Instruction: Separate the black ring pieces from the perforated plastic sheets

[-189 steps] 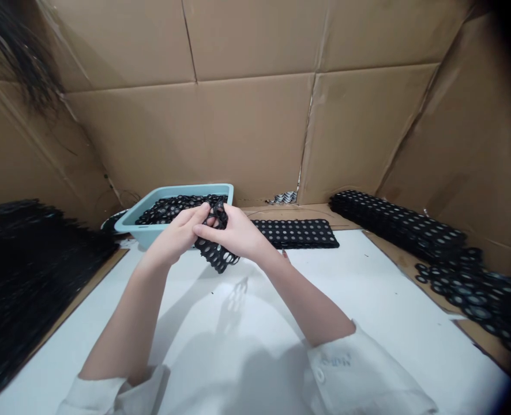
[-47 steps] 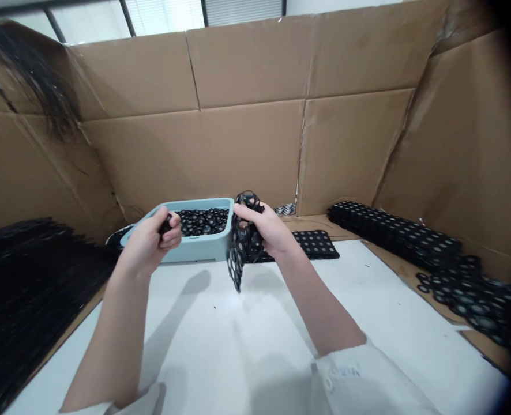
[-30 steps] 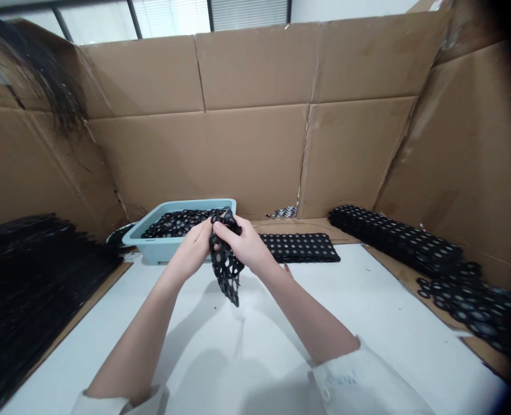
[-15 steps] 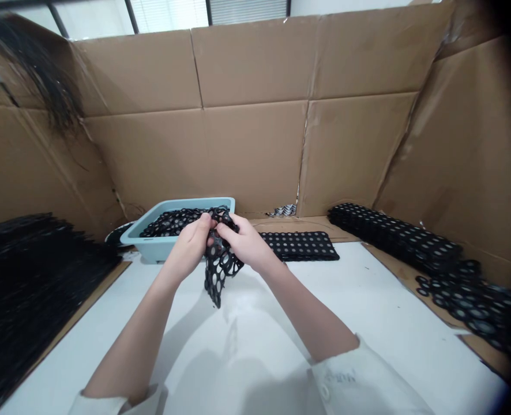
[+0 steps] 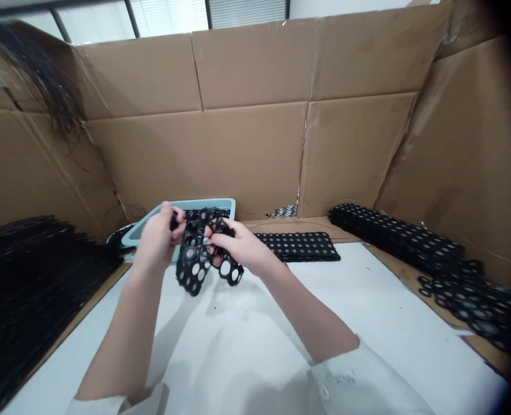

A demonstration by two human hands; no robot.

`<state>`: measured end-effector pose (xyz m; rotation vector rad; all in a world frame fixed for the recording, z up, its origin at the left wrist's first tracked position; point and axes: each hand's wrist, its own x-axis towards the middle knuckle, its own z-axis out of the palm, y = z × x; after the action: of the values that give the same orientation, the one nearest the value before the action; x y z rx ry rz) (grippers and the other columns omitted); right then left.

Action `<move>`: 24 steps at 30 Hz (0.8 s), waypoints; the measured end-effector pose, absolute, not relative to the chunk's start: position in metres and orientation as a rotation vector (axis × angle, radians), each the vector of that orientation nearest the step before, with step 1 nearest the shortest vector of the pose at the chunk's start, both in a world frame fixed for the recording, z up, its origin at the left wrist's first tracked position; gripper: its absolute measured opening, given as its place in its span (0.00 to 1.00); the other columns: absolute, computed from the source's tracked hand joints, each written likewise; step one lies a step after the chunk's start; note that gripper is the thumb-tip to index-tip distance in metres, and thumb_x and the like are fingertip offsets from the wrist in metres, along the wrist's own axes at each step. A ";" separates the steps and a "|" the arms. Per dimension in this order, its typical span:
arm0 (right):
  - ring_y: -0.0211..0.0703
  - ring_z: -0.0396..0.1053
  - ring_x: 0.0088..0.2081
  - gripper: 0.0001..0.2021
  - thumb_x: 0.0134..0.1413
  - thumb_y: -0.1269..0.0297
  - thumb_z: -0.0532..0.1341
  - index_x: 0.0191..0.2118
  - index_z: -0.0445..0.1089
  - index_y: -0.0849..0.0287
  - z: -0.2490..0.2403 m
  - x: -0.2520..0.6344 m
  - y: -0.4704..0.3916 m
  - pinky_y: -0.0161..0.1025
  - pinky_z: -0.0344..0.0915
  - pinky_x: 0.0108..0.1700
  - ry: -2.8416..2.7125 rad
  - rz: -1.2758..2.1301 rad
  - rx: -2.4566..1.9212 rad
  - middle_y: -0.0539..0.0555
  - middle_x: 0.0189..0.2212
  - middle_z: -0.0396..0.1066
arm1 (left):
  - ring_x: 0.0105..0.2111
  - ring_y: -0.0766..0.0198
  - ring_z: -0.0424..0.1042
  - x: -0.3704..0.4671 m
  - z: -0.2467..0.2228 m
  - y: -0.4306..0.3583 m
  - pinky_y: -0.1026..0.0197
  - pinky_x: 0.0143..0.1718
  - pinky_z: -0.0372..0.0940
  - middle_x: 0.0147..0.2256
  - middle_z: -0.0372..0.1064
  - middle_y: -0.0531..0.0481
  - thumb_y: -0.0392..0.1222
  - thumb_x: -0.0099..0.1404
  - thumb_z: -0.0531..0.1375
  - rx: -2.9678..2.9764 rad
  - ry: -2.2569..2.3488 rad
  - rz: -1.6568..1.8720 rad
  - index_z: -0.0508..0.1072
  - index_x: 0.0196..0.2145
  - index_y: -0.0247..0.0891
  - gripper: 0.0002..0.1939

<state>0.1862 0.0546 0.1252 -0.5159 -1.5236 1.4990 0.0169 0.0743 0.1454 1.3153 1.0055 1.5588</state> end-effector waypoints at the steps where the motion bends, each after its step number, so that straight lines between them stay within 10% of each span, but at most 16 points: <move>1: 0.31 0.59 0.18 0.01 0.46 0.70 0.54 0.29 0.59 0.59 0.127 0.189 0.053 0.32 0.60 0.22 -1.511 1.494 -0.516 0.47 0.22 0.59 | 0.10 0.75 0.45 0.009 0.147 0.076 0.71 0.11 0.45 0.10 0.45 0.60 0.48 0.63 0.46 1.266 0.940 1.593 0.58 0.19 0.37 0.18; 9: 0.32 0.59 0.19 0.15 0.47 0.53 0.56 0.22 0.58 0.60 0.129 0.200 0.054 0.32 0.58 0.24 -1.624 1.118 -0.625 0.47 0.19 0.60 | 0.12 0.74 0.47 0.013 0.144 0.065 0.70 0.14 0.42 0.12 0.49 0.58 0.47 0.61 0.48 1.666 1.193 1.327 0.62 0.23 0.36 0.14; 24: 0.32 0.60 0.18 0.15 0.50 0.54 0.54 0.22 0.60 0.60 0.118 0.188 0.064 0.32 0.58 0.21 -1.668 1.325 -0.510 0.47 0.19 0.60 | 0.20 0.69 0.63 0.060 0.131 0.047 0.67 0.22 0.56 0.19 0.61 0.55 0.54 0.63 0.40 2.032 1.122 1.178 0.57 0.20 0.37 0.22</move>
<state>0.1878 0.0644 0.1177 -0.5104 -1.6680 1.3248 0.0595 0.0465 0.1306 2.0320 1.1216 1.1776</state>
